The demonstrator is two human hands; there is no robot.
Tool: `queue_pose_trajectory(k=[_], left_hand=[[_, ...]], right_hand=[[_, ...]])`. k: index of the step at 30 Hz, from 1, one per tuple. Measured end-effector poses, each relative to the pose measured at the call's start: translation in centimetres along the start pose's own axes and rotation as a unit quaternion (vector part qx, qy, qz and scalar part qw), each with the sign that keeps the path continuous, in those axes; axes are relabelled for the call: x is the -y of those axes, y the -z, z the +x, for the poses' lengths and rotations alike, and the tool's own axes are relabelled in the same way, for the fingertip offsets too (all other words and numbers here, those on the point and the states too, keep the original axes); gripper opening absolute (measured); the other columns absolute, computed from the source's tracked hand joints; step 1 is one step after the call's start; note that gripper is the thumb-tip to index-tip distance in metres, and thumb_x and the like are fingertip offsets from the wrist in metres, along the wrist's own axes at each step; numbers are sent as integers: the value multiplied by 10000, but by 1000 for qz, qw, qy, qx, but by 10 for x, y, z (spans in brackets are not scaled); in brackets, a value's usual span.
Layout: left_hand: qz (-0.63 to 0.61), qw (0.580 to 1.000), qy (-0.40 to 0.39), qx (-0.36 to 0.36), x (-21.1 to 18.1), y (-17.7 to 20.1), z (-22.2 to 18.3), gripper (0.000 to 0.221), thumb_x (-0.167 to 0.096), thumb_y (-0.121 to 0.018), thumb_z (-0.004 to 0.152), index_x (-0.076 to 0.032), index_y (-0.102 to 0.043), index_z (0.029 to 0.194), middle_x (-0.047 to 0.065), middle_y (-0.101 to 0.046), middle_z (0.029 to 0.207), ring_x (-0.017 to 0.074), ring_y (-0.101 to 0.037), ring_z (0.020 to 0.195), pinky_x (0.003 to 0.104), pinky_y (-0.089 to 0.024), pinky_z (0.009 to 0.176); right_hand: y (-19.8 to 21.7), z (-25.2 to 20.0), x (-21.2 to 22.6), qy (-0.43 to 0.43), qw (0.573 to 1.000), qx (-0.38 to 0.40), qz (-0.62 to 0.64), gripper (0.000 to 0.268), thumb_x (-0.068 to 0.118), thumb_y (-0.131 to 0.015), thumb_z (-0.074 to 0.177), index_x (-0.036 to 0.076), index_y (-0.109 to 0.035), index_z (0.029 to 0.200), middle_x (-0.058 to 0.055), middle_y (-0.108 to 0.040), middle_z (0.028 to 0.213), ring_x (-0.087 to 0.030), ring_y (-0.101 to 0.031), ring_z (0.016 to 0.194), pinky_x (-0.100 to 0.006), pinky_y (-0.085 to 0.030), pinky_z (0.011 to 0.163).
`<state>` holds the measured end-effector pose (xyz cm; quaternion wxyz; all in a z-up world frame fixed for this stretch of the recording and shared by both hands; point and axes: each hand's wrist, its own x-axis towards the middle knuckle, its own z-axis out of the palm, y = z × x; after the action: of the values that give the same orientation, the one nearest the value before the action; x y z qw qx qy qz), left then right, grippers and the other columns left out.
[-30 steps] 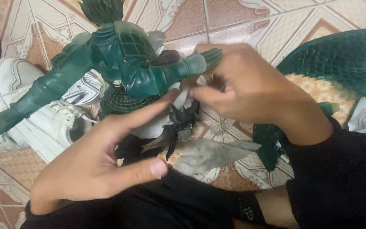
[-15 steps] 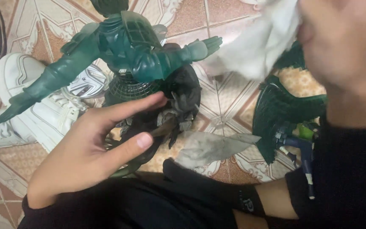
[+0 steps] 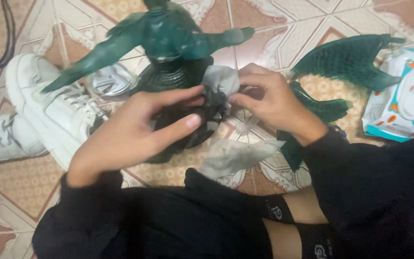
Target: The person sits on the floor and wipes a green figurine with a white cloth. They rotate the figurine to clean different parts, including the base and the body, using both hands to hold and wipe the object.
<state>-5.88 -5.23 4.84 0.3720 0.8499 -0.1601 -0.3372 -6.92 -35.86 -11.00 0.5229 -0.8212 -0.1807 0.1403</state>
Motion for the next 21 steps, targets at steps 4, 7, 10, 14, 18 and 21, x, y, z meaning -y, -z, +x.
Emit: queue_pose_trajectory(k=[4,7,10,14,18,21], left_hand=[[-24,998,-53,10,2,1,-12,884,-641,-657,1103,-112,-608,1810,113,-790,1748,218,-899,1414,388,-688,1141],[-60,996,-62,18,2,3,-23,883,-628,-674,1092,-93,-623,1793,130,-785,1744,222,-871,1471,370,-688,1181],[-103,993,-61,-3,1,5,-35,764,-575,-734,1096,-89,-749,1685,166,-882,1561,335,-855,1471,486,-656,1208],[-121,992,-41,-22,0,7,-41,701,-620,-746,1089,-115,-881,1557,201,-960,1371,445,-888,1398,625,-663,1193],[-123,991,-43,-24,5,1,-44,694,-675,-732,1072,-158,-923,1494,171,-974,1329,454,-910,1351,650,-665,1182],[-136,990,-34,-18,40,-11,-32,710,-701,-704,1111,-120,-941,1443,212,-951,1330,468,-891,1342,690,-633,1188]], right_hand=[[-61,-17,-9,0,979,-193,63,189,73,-924,1126,72,-938,1315,-97,-831,1267,-248,-798,1208,-374,-649,1075],[-103,-31,18,-38,948,-310,67,134,115,-870,1163,51,-935,1261,-96,-870,1193,-212,-813,1120,-357,-633,1008],[-127,-38,49,-115,915,-377,88,114,175,-868,1174,104,-952,1148,-47,-891,1011,-123,-737,958,-317,-587,893],[-122,-45,127,-120,896,-416,100,136,105,-866,1154,73,-971,1235,-134,-964,1076,-102,-713,1044,-395,-651,929],[-124,-42,182,-67,913,-394,80,159,49,-831,1183,48,-968,1264,-147,-964,1080,-173,-829,1025,-413,-677,956],[-128,-31,189,27,927,-372,44,209,9,-781,1192,90,-965,1246,-133,-934,1104,-231,-875,1090,-406,-675,998]])
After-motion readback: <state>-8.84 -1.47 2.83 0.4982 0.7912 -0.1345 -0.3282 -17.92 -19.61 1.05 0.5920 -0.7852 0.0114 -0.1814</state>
